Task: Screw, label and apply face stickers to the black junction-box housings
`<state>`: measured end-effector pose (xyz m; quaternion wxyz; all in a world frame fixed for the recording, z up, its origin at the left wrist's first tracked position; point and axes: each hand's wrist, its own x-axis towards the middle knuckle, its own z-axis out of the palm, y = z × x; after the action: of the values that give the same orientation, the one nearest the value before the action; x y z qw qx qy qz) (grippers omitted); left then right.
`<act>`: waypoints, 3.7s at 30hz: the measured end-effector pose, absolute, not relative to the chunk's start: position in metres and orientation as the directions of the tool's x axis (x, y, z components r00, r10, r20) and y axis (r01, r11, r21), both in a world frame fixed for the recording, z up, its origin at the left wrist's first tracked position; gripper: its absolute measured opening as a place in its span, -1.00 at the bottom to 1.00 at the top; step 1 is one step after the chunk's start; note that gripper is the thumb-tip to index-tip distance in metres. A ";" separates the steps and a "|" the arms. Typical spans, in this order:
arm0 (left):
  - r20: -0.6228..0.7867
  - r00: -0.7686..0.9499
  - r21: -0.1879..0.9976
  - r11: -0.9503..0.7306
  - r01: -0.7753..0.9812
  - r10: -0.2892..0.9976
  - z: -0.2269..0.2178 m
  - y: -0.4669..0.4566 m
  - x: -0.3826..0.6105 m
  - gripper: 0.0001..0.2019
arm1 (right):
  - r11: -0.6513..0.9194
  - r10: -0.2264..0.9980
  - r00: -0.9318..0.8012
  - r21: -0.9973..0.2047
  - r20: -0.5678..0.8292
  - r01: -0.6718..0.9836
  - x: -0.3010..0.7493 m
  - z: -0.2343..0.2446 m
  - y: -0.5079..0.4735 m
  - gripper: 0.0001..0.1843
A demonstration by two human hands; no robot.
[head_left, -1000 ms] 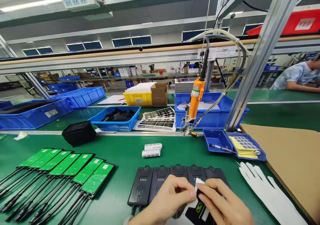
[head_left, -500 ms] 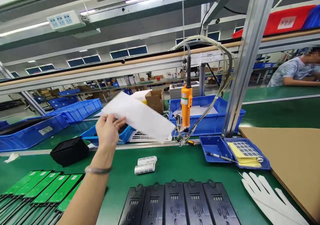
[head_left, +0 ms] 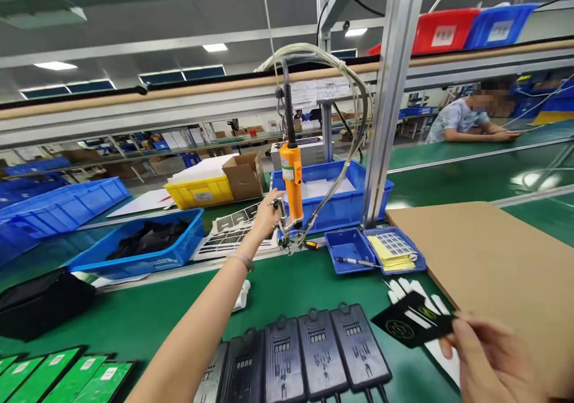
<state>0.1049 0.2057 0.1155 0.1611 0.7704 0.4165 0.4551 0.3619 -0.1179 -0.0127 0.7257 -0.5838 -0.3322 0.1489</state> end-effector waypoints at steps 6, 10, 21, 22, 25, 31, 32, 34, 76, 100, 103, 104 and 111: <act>0.415 0.332 0.585 -0.528 0.616 0.847 0.087 0.091 0.069 -0.97 | 0.046 0.886 0.462 -0.999 0.038 -0.007 0.346 0.031 -0.069 -0.57; 0.086 0.665 0.413 -0.635 0.653 0.741 0.053 -0.013 0.075 -0.89 | -0.083 0.960 0.269 -0.997 -0.080 0.002 0.340 0.027 -0.046 -0.55; 0.084 0.825 0.146 -0.826 0.545 0.559 -0.022 -0.092 0.093 -0.19 | -0.197 0.972 0.132 -0.980 -0.196 -0.005 0.325 -0.005 -0.039 -0.53; 0.087 0.821 0.142 -0.822 0.551 0.565 -0.024 -0.093 0.094 -0.18 | -0.199 0.971 0.131 -0.980 -0.198 -0.003 0.325 -0.005 -0.039 -0.53; 0.108 0.806 0.139 -0.812 0.567 0.581 -0.028 -0.096 0.096 -0.17 | -0.203 0.970 0.139 -0.979 -0.200 0.004 0.326 -0.006 -0.038 -0.54; 0.123 0.785 0.174 -0.792 0.586 0.608 -0.034 -0.101 0.097 -0.19 | -0.213 0.965 0.163 -0.977 -0.207 0.022 0.326 -0.005 -0.038 -0.51; 0.132 0.782 0.171 -0.791 0.587 0.609 -0.035 -0.101 0.097 -0.18 | -0.215 0.964 0.163 -0.976 -0.208 0.024 0.326 -0.005 -0.038 -0.51; 0.159 0.777 0.156 -0.793 0.589 0.609 -0.036 -0.103 0.098 -0.17 | -0.217 0.964 0.163 -0.976 -0.210 0.030 0.326 -0.005 -0.038 -0.52; 0.231 0.762 0.014 -0.785 0.620 0.606 -0.023 -0.105 0.102 -0.24 | -0.210 0.963 0.195 -0.971 -0.185 0.116 0.330 -0.021 -0.038 -0.58; 0.216 0.767 0.007 -0.787 0.617 0.604 -0.022 -0.106 0.102 -0.25 | -0.224 0.961 0.218 -0.938 -0.168 0.264 0.328 -0.025 -0.037 -0.67; 0.208 0.769 0.014 -0.788 0.616 0.605 -0.022 -0.106 0.103 -0.25 | -0.223 0.962 0.217 -0.935 -0.165 0.277 0.328 -0.024 -0.038 -0.68; 0.205 0.769 0.017 -0.788 0.616 0.605 -0.022 -0.106 0.103 -0.25 | -0.222 0.962 0.216 -0.934 -0.164 0.280 0.329 -0.024 -0.039 -0.68; 0.204 0.767 0.014 -0.785 0.619 0.609 -0.020 -0.105 0.102 -0.27 | -0.208 0.964 0.226 -0.930 -0.142 0.303 0.329 -0.024 -0.039 -0.69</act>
<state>0.1020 -0.1052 -0.0202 -0.0269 0.9395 0.3267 0.0990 0.3287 -0.0388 -0.0241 0.4119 -0.6658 -0.4755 0.4012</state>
